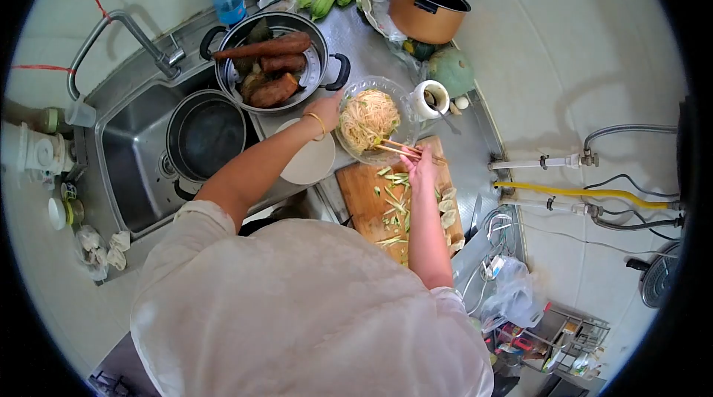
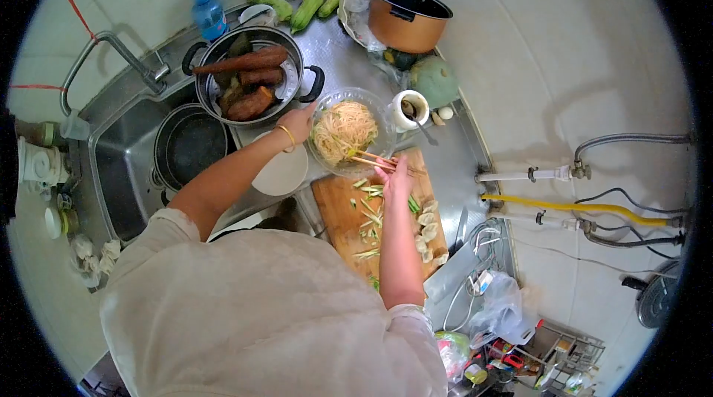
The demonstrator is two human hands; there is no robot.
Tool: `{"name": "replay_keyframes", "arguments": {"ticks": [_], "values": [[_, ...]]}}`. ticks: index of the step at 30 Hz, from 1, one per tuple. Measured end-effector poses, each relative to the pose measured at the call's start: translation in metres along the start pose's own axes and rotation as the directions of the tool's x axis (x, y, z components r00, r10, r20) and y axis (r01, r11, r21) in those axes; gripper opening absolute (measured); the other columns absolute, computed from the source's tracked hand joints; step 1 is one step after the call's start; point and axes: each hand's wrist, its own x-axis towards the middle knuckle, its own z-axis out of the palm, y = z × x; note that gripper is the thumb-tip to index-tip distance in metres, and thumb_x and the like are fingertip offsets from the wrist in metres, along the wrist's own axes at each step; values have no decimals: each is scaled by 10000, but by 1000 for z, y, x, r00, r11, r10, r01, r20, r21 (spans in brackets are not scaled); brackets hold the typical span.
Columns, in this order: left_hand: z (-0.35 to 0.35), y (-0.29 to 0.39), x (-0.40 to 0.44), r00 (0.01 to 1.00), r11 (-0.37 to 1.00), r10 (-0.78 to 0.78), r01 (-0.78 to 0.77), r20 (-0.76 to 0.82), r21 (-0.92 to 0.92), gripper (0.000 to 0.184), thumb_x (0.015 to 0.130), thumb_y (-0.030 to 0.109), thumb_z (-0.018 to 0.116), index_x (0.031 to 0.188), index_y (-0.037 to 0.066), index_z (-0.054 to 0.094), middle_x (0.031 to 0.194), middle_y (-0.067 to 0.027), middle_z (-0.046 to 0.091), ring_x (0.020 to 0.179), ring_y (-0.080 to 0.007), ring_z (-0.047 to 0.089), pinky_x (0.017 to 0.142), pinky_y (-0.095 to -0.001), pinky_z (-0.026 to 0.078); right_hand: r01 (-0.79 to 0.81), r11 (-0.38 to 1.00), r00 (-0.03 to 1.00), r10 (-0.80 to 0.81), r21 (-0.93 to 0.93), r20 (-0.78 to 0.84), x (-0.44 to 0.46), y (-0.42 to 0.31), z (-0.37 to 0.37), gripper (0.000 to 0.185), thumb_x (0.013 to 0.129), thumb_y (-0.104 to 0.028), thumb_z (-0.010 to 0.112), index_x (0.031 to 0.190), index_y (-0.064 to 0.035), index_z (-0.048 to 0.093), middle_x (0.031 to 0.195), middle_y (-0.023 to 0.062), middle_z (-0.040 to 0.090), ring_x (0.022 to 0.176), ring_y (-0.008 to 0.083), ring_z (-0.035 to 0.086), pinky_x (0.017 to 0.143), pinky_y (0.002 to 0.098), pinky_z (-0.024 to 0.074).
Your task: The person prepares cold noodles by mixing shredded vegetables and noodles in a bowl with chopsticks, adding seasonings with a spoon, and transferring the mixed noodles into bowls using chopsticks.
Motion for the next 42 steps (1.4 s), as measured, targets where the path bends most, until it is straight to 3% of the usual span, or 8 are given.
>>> {"name": "replay_keyframes", "arguments": {"ticks": [10,15,20,25,28,34,37,42], "values": [[0,-2,0,1000,1000,-7,7,4,9,487,800,123,424,1279,80,346,833,-242,572,771,-377,550,686,-451,427,80,925,996,-56,372,-75,11,-19,18,260,913,-273,398,914,-14,419,910,189,567,819,309,613,607,330,555],[-2,0,-1,1000,1000,-13,13,14,2,474,803,128,416,1270,75,361,848,-245,571,789,-378,552,702,-450,427,326,945,934,-323,11,149,1,-27,83,229,889,-201,462,929,23,489,873,157,589,810,264,619,633,300,535],[-6,2,-2,999,1000,-24,24,33,0,474,799,127,421,1270,102,369,857,-240,572,795,-377,552,707,-448,428,650,506,743,-266,-567,614,-22,-58,104,206,828,-173,547,790,25,590,700,91,633,681,156,604,626,261,462],[1,-4,0,999,1000,6,-7,-36,-23,458,800,133,429,1257,114,392,882,-229,575,812,-373,553,721,-443,428,590,328,804,-314,-738,504,-83,-117,118,199,788,-183,601,784,16,600,666,116,612,606,168,576,563,275,432],[4,-6,0,998,999,10,-13,-66,-47,450,798,144,442,1245,112,410,895,-225,576,825,-371,551,738,-437,426,632,489,774,-360,-602,520,-114,-117,111,183,793,-170,601,775,12,598,661,107,610,595,159,567,556,282,436],[-6,-11,-13,998,996,48,-51,-41,-78,447,775,199,522,1205,96,453,972,-197,566,881,-348,542,777,-393,432,929,-14,364,-153,-370,919,-103,-55,84,104,772,-135,603,780,-32,593,776,118,596,680,259,580,611,326,465],[-28,-12,-52,969,989,133,-145,-210,-41,462,750,237,554,1173,66,478,1032,-178,547,934,-343,516,811,-399,412,933,-120,327,-100,-338,940,-105,-59,76,104,750,-130,614,767,-33,581,812,124,587,723,300,567,637,343,469],[-39,-38,-119,855,991,98,-128,-509,-25,541,701,231,625,1166,8,462,1064,-184,507,956,-335,494,837,-390,390,934,-11,307,-486,-357,818,-101,-68,68,109,785,-116,591,793,-9,575,786,110,595,699,247,592,618,320,472]]}}
